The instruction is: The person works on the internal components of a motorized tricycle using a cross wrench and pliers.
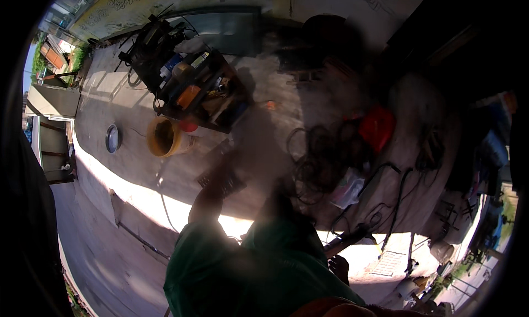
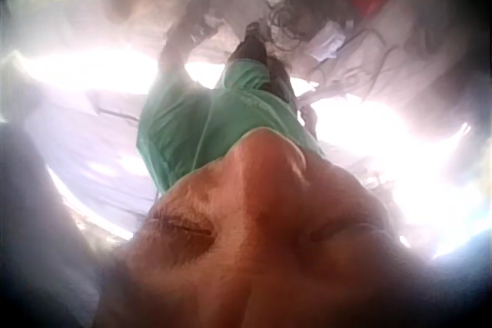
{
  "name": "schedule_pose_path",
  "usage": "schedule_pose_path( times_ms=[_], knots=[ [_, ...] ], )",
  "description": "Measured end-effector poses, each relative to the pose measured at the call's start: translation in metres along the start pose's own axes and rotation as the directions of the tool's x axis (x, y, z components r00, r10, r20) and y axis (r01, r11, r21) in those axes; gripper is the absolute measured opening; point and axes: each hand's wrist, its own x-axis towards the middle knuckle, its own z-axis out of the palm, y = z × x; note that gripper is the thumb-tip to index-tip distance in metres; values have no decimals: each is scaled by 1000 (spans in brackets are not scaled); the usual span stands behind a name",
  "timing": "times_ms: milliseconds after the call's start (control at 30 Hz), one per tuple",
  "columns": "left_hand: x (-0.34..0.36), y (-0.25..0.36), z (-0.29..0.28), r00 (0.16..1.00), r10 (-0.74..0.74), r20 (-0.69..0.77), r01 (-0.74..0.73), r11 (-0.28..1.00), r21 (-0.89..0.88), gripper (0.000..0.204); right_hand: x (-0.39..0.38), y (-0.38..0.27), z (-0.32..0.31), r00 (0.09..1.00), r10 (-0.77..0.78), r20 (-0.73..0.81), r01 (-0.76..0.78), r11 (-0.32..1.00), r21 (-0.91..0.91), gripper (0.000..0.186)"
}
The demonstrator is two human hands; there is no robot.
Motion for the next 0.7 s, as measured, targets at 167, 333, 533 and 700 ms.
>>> schedule_pose_path(
  times_ms=[167,333,533,700],
  knots=[
    [-80,-130,101,890,-417,183,282,820,497,33,2,23,-46,998,-18,-66,33,970,240,24],
    [-167,-151,72,802,-546,241,245,669,701,43,34,59,-80,966,-250,67,222,933,282,28],
    [-169,-148,143,804,-587,92,275,506,818,41,17,130,-139,963,-210,-169,264,865,427,25],
    [-155,-158,244,808,-578,114,134,369,920,40,0,224,-179,953,-19,-303,194,807,558,29]
  ],
)
